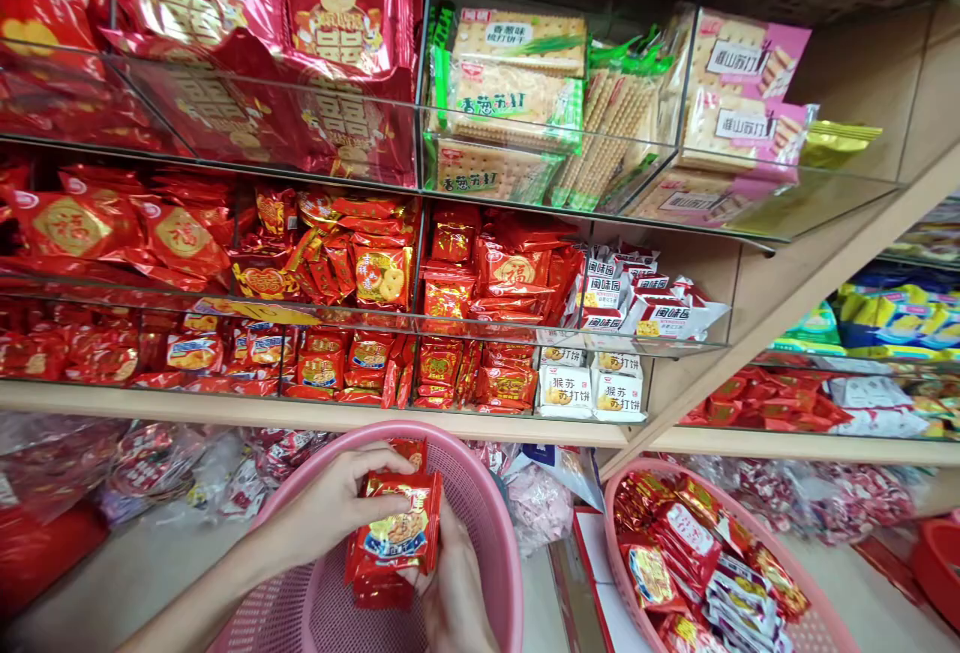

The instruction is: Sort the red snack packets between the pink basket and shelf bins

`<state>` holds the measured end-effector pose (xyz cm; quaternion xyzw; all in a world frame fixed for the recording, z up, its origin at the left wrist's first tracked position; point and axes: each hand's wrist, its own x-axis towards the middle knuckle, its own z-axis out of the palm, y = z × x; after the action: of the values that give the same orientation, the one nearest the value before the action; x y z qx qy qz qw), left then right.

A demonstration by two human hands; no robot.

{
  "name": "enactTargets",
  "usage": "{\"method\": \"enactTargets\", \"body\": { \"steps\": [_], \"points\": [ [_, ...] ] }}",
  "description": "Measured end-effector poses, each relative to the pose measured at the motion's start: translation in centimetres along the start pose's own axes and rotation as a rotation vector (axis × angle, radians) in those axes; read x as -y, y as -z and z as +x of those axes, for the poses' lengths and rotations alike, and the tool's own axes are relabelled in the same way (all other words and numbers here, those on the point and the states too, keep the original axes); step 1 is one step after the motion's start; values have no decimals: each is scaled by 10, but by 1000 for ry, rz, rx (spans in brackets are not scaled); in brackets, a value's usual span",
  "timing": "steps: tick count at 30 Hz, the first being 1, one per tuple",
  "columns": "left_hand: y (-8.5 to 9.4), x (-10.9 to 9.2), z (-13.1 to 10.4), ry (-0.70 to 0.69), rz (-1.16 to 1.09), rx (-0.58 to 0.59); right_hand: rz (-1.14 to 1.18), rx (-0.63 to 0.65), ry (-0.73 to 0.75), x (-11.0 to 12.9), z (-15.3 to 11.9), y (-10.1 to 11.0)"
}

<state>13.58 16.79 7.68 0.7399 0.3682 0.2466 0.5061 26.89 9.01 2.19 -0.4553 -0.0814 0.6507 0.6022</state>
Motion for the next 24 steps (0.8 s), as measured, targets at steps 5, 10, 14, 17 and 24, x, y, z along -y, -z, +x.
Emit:
{"method": "enactTargets", "body": {
  "steps": [5, 10, 14, 17, 24],
  "points": [
    [-1, 8, -1, -1, 62, -30, 56, 74, -46, -1, -2, -1],
    [8, 10, -1, -104, 168, -32, -52, -68, -32, -7, -6, -6],
    [56, 31, 16, -259, 522, -226, -34, -116, -40, -10, -7, -6],
    [108, 57, 32, -233, 1025, -489, -31, -156, -30, -10, -6, -5],
    [153, 76, 48, -245, 1308, -452, -45, -127, -16, -6, -7, -9]
  ]
}}
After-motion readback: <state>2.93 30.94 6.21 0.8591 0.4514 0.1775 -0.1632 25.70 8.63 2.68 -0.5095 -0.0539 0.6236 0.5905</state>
